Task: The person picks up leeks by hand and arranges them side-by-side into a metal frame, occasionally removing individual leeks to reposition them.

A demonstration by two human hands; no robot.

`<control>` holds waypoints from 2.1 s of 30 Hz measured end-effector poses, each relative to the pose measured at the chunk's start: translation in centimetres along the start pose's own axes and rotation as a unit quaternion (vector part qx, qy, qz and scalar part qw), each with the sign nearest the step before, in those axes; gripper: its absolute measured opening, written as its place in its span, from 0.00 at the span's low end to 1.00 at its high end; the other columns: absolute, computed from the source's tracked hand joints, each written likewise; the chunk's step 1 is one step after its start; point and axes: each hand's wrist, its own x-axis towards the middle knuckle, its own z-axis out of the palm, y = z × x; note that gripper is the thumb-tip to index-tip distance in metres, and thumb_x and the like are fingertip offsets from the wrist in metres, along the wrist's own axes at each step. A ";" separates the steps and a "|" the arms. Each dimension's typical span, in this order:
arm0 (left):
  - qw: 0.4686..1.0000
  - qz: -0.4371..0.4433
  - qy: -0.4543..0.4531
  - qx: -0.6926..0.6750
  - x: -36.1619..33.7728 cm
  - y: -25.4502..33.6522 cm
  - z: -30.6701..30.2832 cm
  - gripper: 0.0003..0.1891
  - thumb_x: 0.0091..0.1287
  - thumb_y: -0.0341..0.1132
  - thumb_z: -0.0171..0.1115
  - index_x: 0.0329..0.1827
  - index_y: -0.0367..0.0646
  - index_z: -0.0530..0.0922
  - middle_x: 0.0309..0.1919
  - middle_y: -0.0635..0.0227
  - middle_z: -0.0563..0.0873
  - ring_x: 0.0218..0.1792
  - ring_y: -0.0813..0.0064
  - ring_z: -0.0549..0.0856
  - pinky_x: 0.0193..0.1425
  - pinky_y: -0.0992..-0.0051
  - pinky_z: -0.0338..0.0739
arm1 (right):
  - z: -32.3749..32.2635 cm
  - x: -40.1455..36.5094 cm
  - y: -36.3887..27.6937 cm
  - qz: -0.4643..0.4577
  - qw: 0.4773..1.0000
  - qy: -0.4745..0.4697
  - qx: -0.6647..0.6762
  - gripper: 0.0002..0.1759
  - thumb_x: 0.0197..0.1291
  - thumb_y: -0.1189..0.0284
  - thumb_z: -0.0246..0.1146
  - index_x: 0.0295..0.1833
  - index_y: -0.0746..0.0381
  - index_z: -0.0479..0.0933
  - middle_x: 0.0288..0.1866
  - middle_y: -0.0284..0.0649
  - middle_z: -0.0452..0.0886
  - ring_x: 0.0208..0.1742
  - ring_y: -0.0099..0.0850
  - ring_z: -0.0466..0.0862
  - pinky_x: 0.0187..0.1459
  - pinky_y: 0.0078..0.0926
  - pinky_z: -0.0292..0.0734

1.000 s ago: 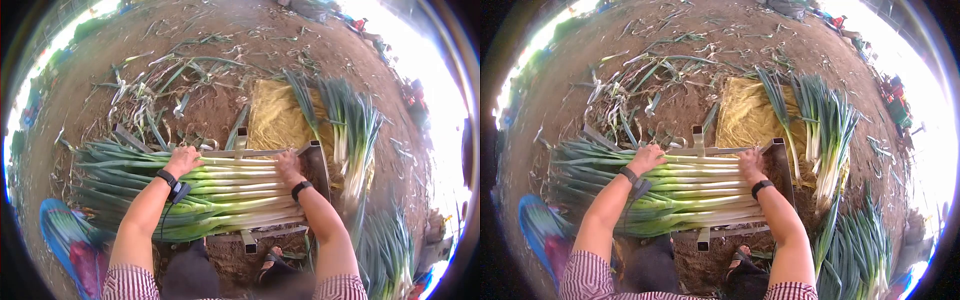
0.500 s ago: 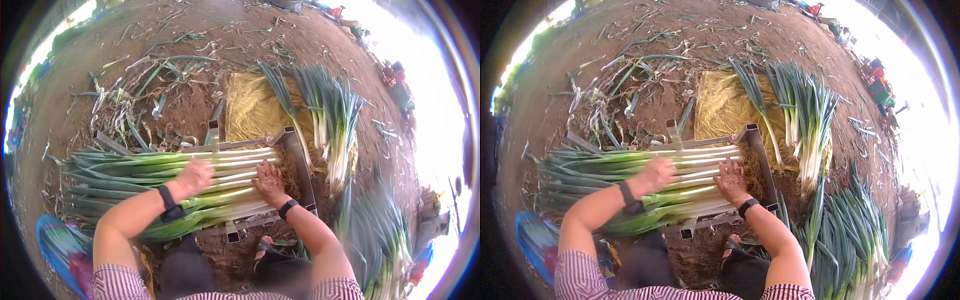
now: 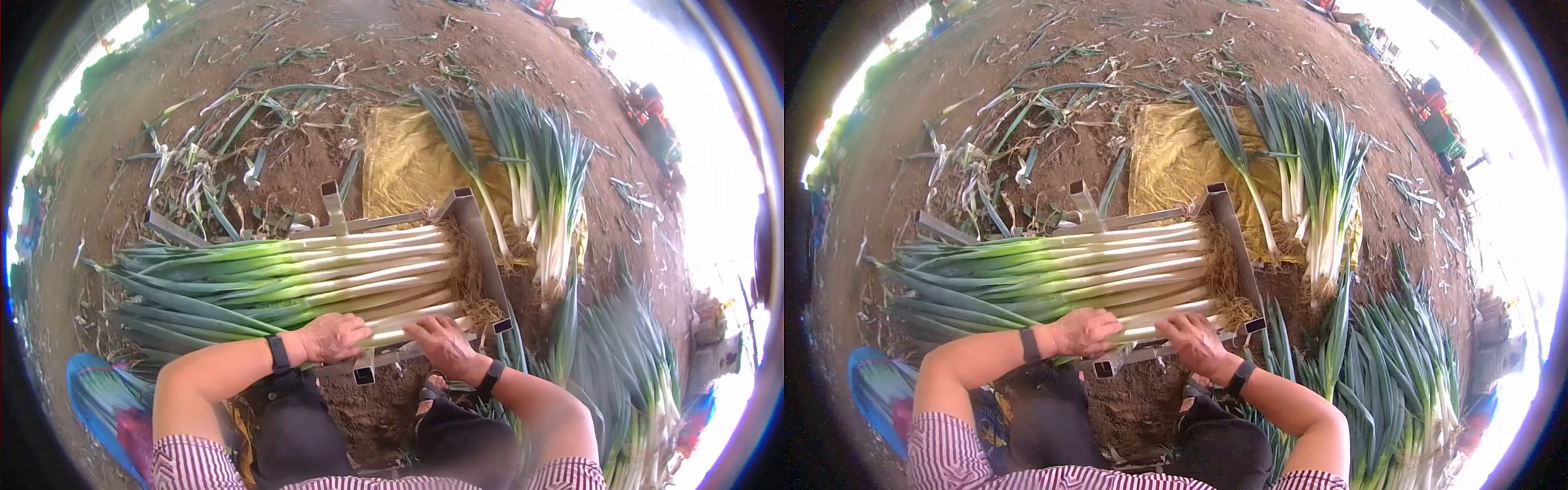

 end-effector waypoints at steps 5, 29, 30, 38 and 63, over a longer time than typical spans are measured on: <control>0.987 -0.011 0.018 0.162 5.6 -2.4 -1.1 0.27 0.66 0.42 0.59 0.67 0.43 0.71 0.66 0.61 0.73 0.68 0.63 0.71 0.73 0.60 0.63 | 0.6 4.1 1.5 0.219 0.972 -0.012 0.085 0.21 0.60 0.74 0.57 0.58 0.67 0.71 0.58 0.54 0.75 0.56 0.50 0.77 0.57 0.46 0.73; 0.962 -0.136 -0.040 0.234 12.2 -5.4 1.3 0.27 0.75 0.47 0.44 0.77 0.73 0.57 0.79 0.72 0.53 0.78 0.59 0.54 0.75 0.38 0.42 | 4.3 2.6 6.0 0.189 0.963 0.025 -0.190 0.25 0.64 0.63 0.52 0.63 0.64 0.69 0.63 0.47 0.70 0.65 0.44 0.70 0.63 0.50 0.65; 0.962 -0.136 -0.038 0.232 12.2 -5.4 1.3 0.27 0.75 0.47 0.44 0.77 0.73 0.57 0.79 0.72 0.53 0.78 0.59 0.54 0.75 0.38 0.41 | 4.1 2.7 6.0 0.183 0.964 0.027 -0.193 0.25 0.64 0.62 0.52 0.62 0.64 0.69 0.62 0.46 0.71 0.65 0.43 0.70 0.63 0.50 0.65; 0.949 -0.122 0.013 0.291 11.6 -6.0 4.4 0.28 0.71 0.48 0.50 0.75 0.75 0.59 0.80 0.71 0.49 0.78 0.54 0.52 0.74 0.38 0.45 | 2.3 3.5 5.1 0.208 0.955 -0.063 -0.204 0.22 0.62 0.60 0.53 0.58 0.61 0.71 0.58 0.42 0.71 0.63 0.38 0.68 0.63 0.48 0.63; 0.977 -0.074 0.029 0.199 10.5 -6.0 4.8 0.32 0.72 0.55 0.45 0.78 0.58 0.58 0.78 0.72 0.57 0.79 0.66 0.52 0.77 0.43 0.27 | 3.2 5.7 7.4 0.321 0.938 0.110 -0.074 0.41 0.58 0.54 0.63 0.69 0.70 0.62 0.75 0.51 0.58 0.69 0.51 0.65 0.70 0.46 0.59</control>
